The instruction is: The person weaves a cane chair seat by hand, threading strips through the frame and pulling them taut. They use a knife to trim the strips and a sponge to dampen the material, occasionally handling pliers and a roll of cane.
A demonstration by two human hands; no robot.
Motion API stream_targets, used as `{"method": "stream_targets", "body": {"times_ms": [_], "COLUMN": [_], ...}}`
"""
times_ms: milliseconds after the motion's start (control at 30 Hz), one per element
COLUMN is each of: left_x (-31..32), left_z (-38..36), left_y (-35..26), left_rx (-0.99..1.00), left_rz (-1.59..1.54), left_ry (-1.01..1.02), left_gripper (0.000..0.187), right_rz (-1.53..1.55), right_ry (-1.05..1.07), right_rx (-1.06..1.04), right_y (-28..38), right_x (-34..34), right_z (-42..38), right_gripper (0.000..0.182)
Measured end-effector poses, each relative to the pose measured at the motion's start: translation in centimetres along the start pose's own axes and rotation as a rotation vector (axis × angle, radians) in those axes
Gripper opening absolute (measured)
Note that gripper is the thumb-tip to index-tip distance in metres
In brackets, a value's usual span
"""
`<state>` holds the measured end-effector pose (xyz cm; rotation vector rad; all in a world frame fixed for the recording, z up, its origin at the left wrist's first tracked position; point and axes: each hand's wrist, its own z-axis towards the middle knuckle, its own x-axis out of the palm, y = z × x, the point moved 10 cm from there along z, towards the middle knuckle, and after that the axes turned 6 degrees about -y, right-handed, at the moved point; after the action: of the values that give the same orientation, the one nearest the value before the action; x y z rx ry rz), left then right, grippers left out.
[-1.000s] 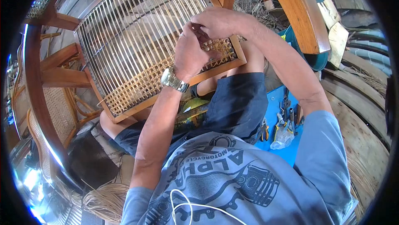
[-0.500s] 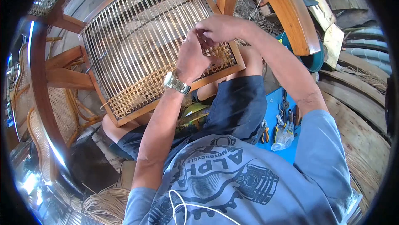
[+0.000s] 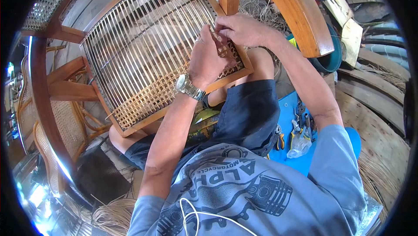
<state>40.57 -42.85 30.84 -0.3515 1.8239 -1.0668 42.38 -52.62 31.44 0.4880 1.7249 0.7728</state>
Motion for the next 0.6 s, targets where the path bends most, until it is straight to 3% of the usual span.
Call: {"method": "stream_targets", "body": {"times_ms": [67, 267, 367, 600], "left_x": [-0.2, -0.5, -0.3, -0.4], "left_z": [-0.2, -0.4, -0.3, -0.2], "left_y": [-0.4, -0.6, -0.3, 0.2], "left_rx": [0.05, 0.126, 0.121, 0.13], "left_rz": [0.012, -0.041, -0.214, -0.148], "left_ry": [-0.075, -0.117, -0.077, -0.067], "left_gripper": [0.116, 0.11, 0.11, 0.11], "right_rz": [-0.159, -0.208, -0.285, -0.296], "right_ry": [-0.056, -0.068, -0.042, 0.021], "right_rx": [-0.022, -0.016, -0.081, -0.084], "right_y": [0.4, 2.2, 2.4, 2.1], "right_x": [-0.3, -0.1, 0.5, 1.2], "right_z": [0.1, 0.0, 0.8, 1.3], "right_gripper": [0.012, 0.011, 0.013, 0.017]}}
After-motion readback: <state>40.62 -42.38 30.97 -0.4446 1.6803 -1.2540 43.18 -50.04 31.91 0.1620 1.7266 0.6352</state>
